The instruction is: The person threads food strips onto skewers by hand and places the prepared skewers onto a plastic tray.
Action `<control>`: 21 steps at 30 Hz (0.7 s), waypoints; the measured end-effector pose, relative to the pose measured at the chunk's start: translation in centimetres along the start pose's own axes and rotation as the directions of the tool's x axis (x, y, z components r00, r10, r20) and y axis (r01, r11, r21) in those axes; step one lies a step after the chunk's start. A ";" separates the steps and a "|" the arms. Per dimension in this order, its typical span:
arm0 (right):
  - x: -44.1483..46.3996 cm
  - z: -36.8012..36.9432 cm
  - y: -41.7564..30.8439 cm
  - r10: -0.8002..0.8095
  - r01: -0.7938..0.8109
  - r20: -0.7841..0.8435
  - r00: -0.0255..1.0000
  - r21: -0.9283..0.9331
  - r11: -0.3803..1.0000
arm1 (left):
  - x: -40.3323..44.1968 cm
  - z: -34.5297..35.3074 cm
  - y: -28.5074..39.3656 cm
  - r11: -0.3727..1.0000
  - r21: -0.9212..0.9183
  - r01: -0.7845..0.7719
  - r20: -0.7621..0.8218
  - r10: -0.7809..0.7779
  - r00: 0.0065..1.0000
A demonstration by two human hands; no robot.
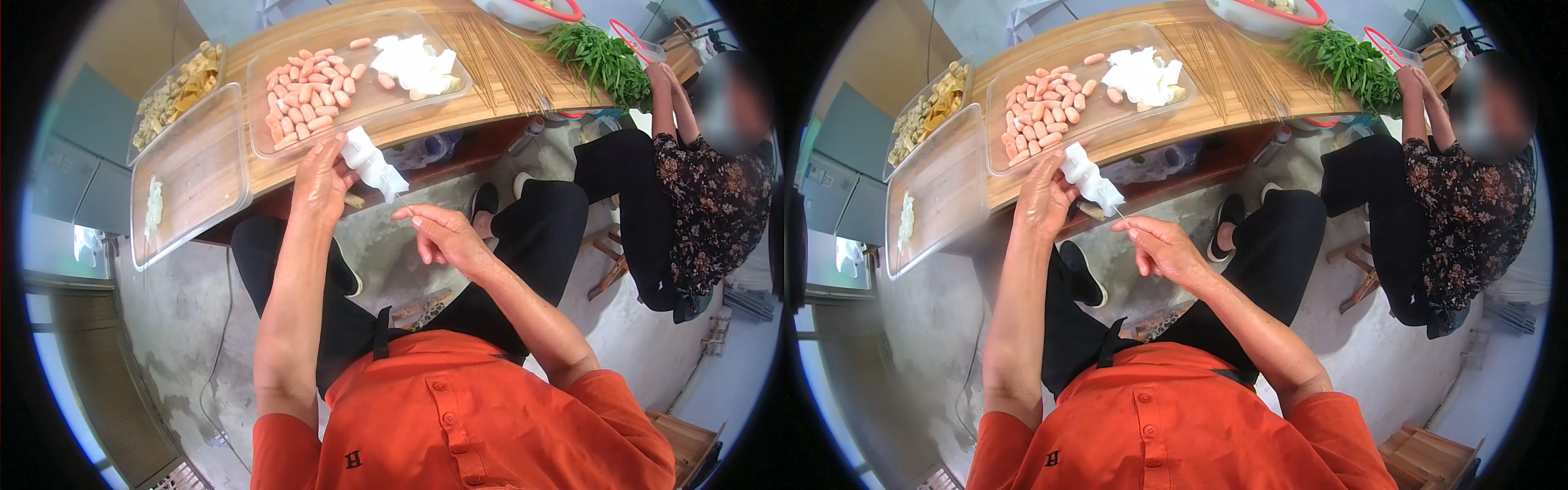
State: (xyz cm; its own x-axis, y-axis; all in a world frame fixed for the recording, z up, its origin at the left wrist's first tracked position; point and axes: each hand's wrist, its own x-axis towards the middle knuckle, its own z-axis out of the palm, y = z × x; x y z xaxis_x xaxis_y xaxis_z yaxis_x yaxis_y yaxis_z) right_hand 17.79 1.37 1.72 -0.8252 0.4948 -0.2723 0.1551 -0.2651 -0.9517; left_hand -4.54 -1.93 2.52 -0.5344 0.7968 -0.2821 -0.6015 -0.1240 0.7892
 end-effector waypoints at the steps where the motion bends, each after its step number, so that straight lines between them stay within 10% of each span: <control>1: 0.0 0.0 0.0 -0.005 0.005 0.002 1.000 -0.001 1.000 | 0.2 -0.2 0.0 1.000 0.000 -0.001 0.000 0.001 1.000; 21: -0.1 -0.3 0.5 -0.018 0.018 0.013 1.000 0.033 0.999 | -0.7 0.1 0.8 0.989 0.027 -0.144 0.198 0.136 0.971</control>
State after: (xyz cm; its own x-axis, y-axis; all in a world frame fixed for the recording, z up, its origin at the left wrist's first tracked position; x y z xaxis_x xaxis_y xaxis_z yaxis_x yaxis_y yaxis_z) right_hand 18.05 1.41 1.20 -0.8350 0.4886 -0.2533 0.1224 -0.2839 -0.9510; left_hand -4.60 -2.49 3.39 -0.4833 0.8735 -0.0584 -0.5019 -0.2219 0.8360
